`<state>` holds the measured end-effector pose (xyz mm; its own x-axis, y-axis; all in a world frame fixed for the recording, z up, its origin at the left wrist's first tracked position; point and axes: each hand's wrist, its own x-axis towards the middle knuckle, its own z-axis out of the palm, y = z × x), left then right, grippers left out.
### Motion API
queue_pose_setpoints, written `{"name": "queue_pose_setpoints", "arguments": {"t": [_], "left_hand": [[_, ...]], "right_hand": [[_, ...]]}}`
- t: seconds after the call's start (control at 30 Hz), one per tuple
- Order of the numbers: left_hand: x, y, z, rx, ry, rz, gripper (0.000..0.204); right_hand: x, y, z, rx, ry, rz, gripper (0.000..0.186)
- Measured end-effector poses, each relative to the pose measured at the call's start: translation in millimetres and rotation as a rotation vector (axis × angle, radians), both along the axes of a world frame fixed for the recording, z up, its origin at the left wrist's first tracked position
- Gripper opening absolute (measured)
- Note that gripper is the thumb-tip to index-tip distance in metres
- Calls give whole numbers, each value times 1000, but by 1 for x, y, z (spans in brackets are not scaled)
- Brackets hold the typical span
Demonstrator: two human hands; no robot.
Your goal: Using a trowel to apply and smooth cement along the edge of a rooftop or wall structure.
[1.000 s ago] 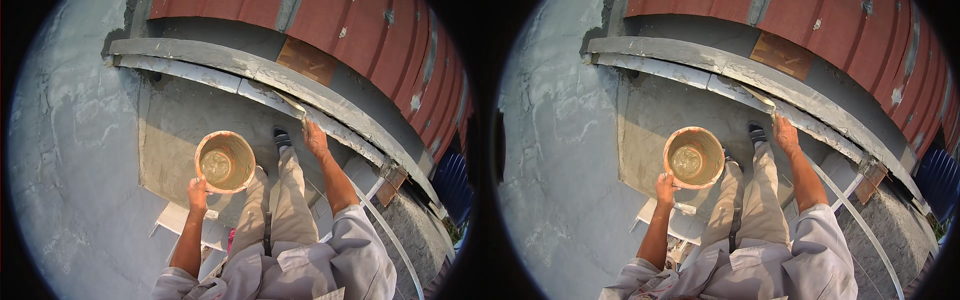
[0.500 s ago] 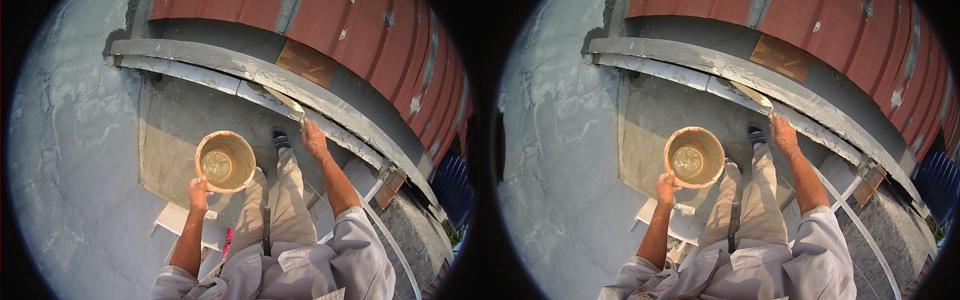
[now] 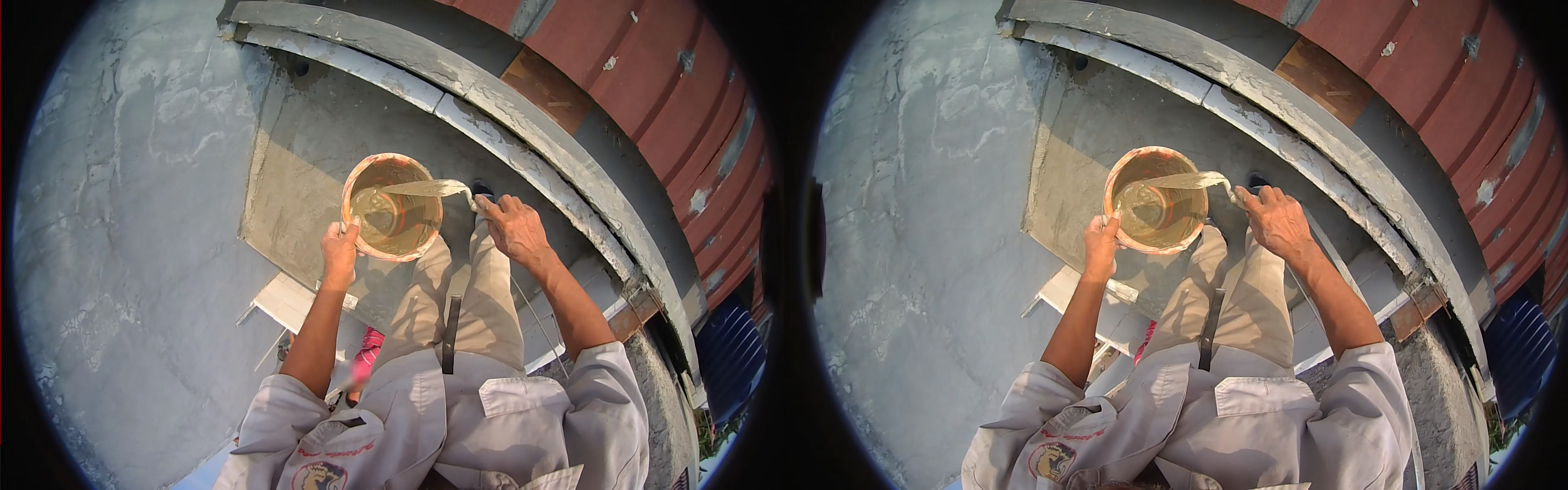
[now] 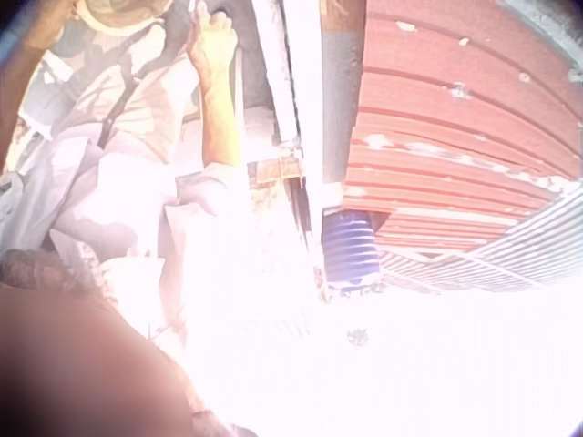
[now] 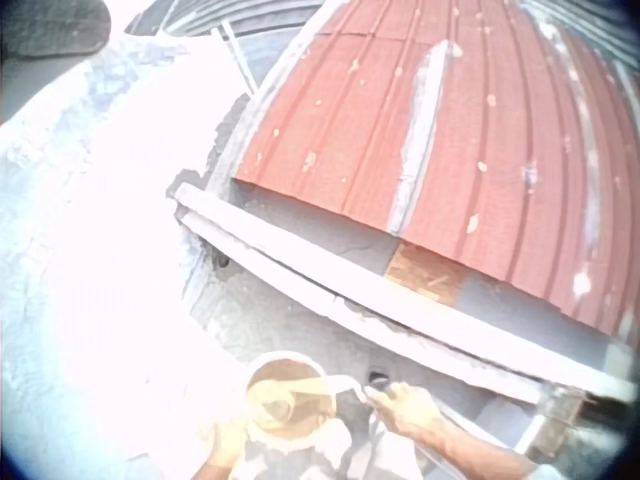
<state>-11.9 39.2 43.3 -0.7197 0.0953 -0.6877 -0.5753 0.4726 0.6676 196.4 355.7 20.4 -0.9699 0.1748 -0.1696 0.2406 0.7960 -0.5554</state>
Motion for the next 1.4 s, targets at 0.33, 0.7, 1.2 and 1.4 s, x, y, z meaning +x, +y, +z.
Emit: {"name": "queue_pose_setpoints", "arguments": {"t": [0.33, 0.7, 1.2, 1.4], "left_hand": [[-43, 63, 82, -245, 605, -376, 37], [-16, 39, 66, -248, 871, -211, 44], [-37, -43, 21, 134, 16, 286, 36], [-61, -80, -55, 95, 1, 80, 34]], "right_hand": [[-117, -21, 71, 42, -322, 331, 32], [-79, -44, 84, -1463, -821, -135, 36], [-23, -15, 58, -756, -436, -584, 39], [-44, -18, -6, -128, -206, -566, 34]]}}
